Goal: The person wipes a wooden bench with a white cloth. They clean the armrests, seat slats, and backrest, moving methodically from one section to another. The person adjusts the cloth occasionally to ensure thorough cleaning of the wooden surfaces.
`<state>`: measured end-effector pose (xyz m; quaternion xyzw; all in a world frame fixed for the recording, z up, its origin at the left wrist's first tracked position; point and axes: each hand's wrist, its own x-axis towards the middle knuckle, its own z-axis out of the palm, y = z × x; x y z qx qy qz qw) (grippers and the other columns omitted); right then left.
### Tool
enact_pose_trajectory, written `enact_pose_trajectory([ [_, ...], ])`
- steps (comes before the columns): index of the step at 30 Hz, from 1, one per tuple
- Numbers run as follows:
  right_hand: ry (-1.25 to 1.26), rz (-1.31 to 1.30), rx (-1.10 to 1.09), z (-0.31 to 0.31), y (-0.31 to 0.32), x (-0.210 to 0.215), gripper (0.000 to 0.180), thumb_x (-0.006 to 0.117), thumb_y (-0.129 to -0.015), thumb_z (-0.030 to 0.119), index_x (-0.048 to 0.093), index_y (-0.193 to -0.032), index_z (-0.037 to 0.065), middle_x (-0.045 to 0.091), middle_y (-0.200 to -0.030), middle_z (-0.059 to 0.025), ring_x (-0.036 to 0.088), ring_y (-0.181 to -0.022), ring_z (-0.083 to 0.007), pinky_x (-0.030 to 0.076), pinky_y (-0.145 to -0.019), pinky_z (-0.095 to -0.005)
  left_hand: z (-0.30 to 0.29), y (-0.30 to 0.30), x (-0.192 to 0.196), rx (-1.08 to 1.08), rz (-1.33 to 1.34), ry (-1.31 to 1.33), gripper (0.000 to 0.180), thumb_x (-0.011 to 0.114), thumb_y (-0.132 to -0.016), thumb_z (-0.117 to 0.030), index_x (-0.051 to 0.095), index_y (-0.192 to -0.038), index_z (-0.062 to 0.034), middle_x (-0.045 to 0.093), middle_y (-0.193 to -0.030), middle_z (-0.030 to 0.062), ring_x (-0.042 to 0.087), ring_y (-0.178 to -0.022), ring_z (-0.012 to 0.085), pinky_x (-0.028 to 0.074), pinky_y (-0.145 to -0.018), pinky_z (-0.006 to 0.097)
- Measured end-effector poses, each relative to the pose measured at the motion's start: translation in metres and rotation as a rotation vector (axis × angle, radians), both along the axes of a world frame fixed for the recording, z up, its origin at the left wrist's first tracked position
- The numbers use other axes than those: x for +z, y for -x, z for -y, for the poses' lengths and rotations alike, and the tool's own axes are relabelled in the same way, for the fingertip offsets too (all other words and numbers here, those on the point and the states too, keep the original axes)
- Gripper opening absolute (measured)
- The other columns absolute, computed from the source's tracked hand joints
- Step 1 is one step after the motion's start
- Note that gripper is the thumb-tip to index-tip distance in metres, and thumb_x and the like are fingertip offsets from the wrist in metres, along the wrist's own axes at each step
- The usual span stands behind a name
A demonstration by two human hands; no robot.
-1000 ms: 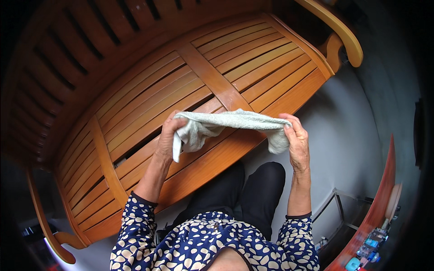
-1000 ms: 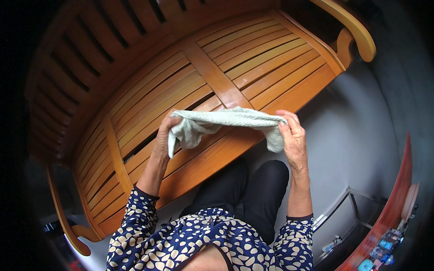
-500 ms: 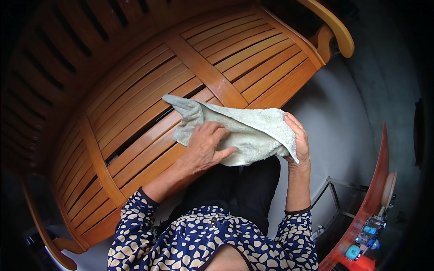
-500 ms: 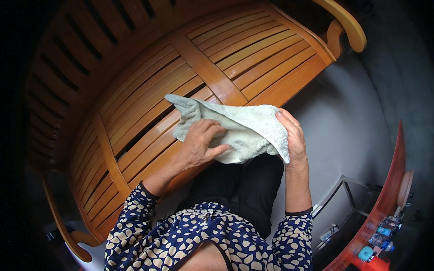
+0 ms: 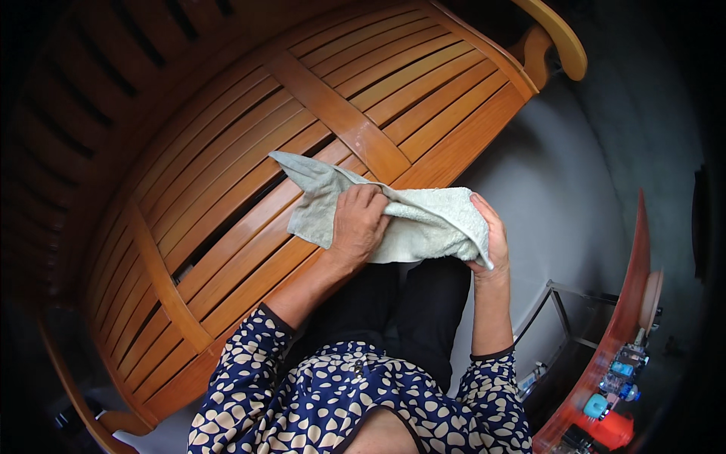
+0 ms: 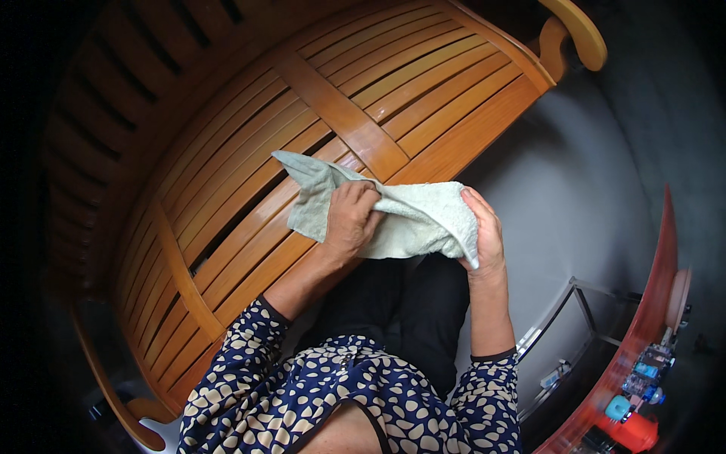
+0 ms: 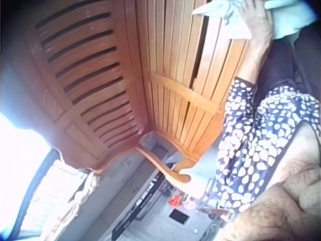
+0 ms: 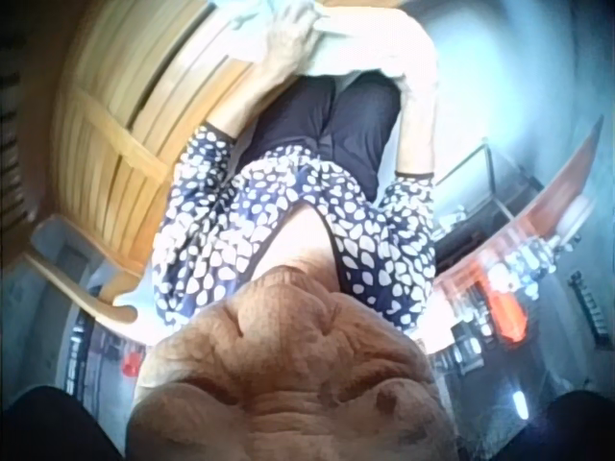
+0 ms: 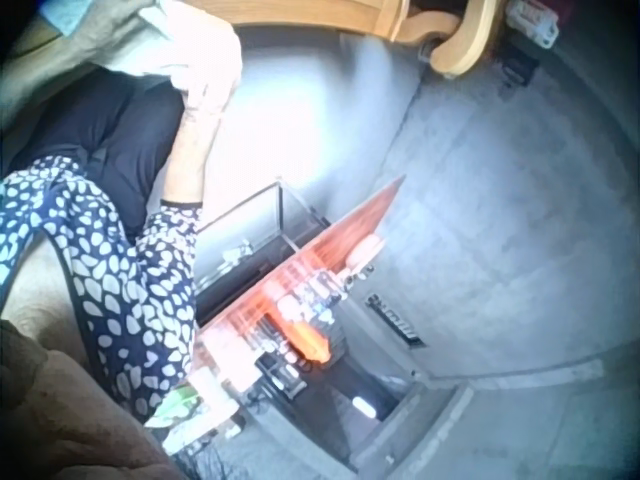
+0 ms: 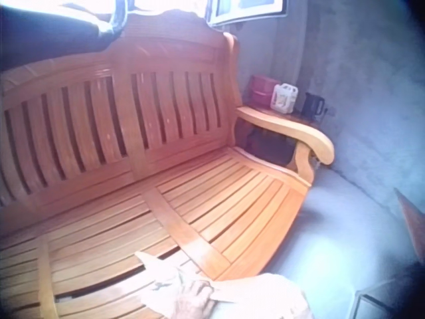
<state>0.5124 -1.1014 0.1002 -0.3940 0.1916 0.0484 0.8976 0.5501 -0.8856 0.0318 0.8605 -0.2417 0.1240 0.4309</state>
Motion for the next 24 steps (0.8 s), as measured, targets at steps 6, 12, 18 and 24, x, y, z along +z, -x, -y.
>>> enact_pose_trajectory([
  [6, 0.019, -0.053, -0.003, 0.016, -0.001, -0.022, 0.014, 0.047, -0.096, 0.012, 0.057, -0.099, 0.001, 0.063, -0.089, -0.0100, 0.064, -0.082, -0.0186, 0.053, -0.074, -0.0308, -0.011, -0.001, 0.011, 0.000, -0.048, 0.051, 0.020, 0.065, -0.081, -0.012, 0.047, -0.076, -0.0059, 0.051, -0.058, 0.0150, 0.054, -0.056, 0.0362, 0.040, -0.052, 0.045],
  [12, -0.005, -0.088, -0.008, 0.010, -0.004, -0.016, 0.016, 0.048, -0.097, 0.017, 0.055, -0.102, 0.003, 0.062, -0.082, -0.0079, 0.063, -0.072, -0.0171, 0.054, -0.064, -0.0299, -0.009, -0.001, 0.006, 0.020, -0.129, 0.012, 0.032, 0.065, -0.086, -0.029, 0.050, -0.068, -0.0069, 0.051, -0.054, 0.0141, 0.053, -0.050, 0.0348, 0.038, -0.047, 0.045],
  [18, -0.259, -0.013, 0.163, 0.017, 0.002, -0.009, 0.031, 0.057, -0.090, 0.029, 0.053, -0.109, 0.004, 0.061, -0.085, -0.0075, 0.056, -0.060, -0.0152, 0.049, -0.048, -0.0310, -0.016, -0.010, 0.015, -0.081, -0.217, 0.062, 0.023, 0.065, -0.087, -0.027, 0.059, -0.080, -0.0058, 0.055, -0.064, 0.0140, 0.056, -0.060, 0.0313, 0.043, -0.056, 0.041],
  [24, 0.077, 0.075, 0.221, 0.023, 0.004, 0.003, 0.036, 0.060, -0.084, 0.023, 0.052, -0.112, 0.002, 0.061, -0.094, -0.0097, 0.060, -0.068, -0.0146, 0.051, -0.055, -0.0272, -0.039, -0.020, 0.048, -0.325, -0.794, 0.426, 0.034, 0.053, -0.095, -0.021, 0.055, -0.123, -0.0025, 0.060, -0.086, 0.0022, 0.054, -0.081, 0.0110, 0.043, -0.072, 0.027],
])
